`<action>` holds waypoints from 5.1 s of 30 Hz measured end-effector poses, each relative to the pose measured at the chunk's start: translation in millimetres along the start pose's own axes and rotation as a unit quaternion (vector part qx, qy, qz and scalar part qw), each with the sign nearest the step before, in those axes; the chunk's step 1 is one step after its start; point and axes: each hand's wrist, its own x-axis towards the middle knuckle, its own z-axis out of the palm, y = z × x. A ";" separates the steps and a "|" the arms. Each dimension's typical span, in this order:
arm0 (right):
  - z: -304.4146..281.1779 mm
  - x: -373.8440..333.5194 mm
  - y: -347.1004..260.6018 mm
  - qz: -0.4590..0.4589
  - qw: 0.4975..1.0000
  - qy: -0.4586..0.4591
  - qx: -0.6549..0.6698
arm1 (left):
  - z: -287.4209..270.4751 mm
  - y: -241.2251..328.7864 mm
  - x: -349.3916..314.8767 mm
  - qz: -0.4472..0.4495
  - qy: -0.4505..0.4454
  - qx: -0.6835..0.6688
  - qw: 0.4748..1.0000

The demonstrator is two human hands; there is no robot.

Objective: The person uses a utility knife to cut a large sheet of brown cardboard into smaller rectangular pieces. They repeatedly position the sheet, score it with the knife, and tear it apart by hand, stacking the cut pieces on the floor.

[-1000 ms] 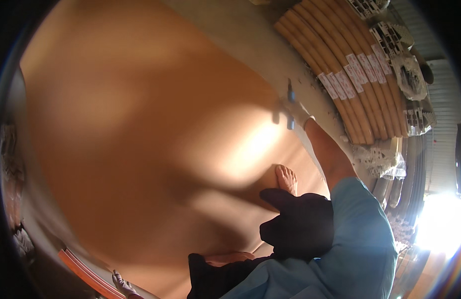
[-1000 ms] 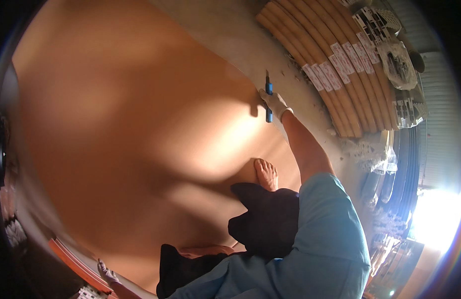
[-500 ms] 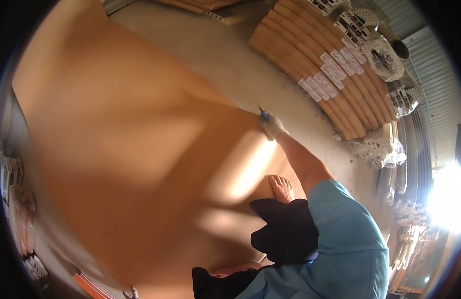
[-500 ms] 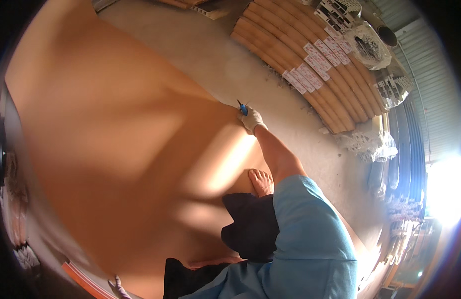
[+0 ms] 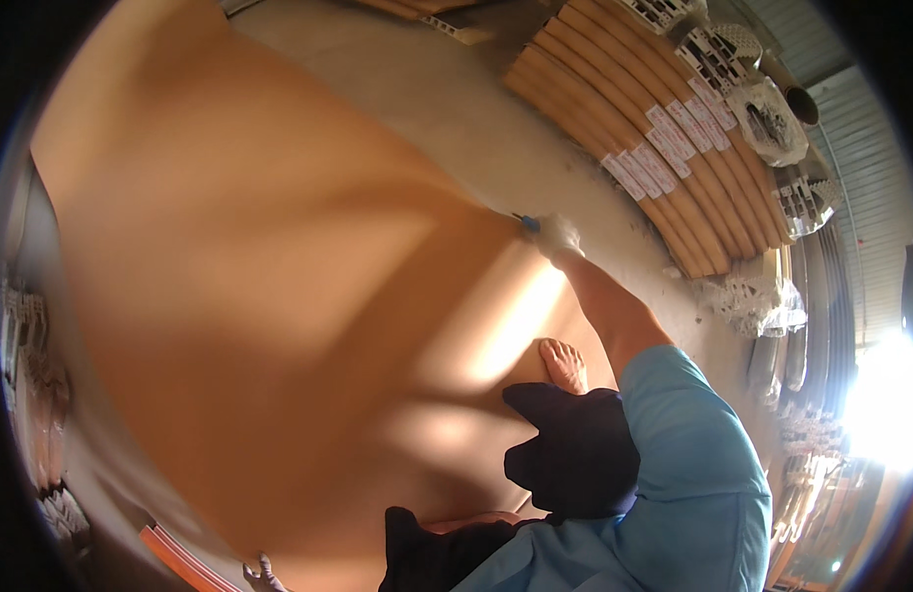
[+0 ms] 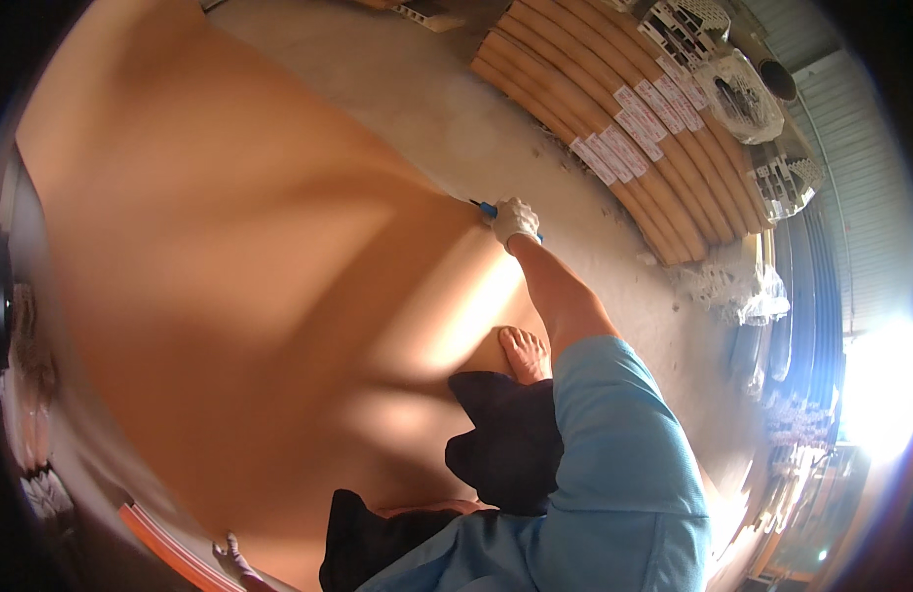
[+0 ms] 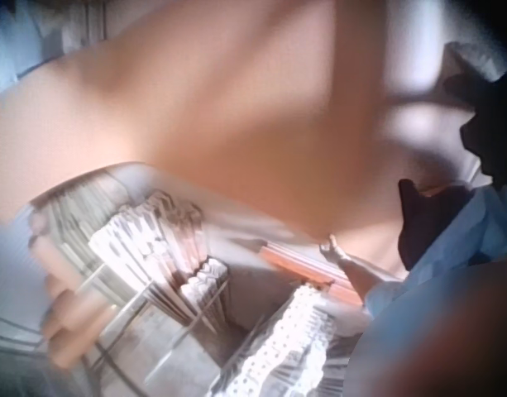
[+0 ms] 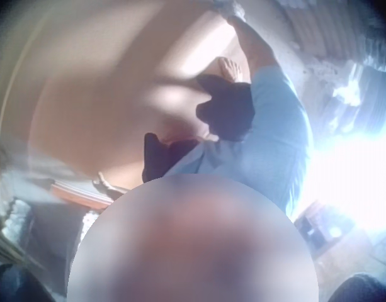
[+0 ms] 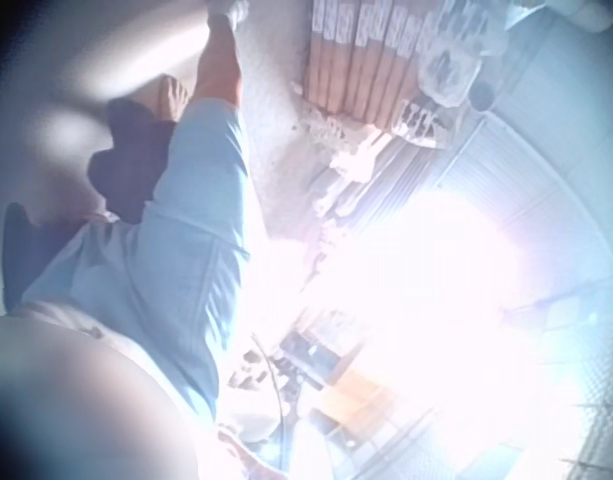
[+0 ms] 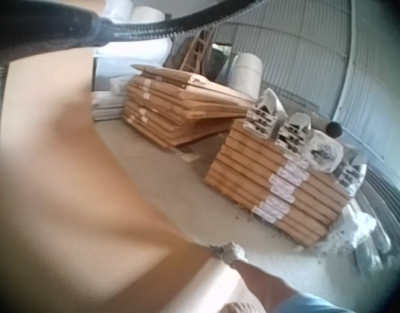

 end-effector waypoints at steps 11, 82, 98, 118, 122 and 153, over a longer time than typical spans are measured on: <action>5.0 -72.3 -62.9 -0.374 0.909 -0.097 -0.157 | 20.2 -22.6 13.3 -0.022 0.015 -0.018 0.999; -41.1 68.3 -69.3 -0.180 0.969 -0.001 0.172 | 4.3 29.2 -40.2 -0.071 -0.018 -0.274 0.959; 109.7 -391.2 -365.4 -0.800 0.533 -0.272 0.036 | -20.9 27.6 -25.4 -0.009 0.020 -0.128 0.992; 185.2 -576.3 -428.4 -0.777 0.573 -0.212 -0.151 | -51.8 38.1 40.1 -0.049 -0.229 -0.023 0.972; 181.1 -591.7 -442.1 -0.778 0.557 -0.184 -0.226 | -44.8 35.5 41.1 -0.022 -0.209 -0.018 0.977; 38.2 -322.8 -249.6 -0.675 0.620 -0.204 -0.344 | 119.8 282.5 -156.4 0.311 0.055 0.152 0.937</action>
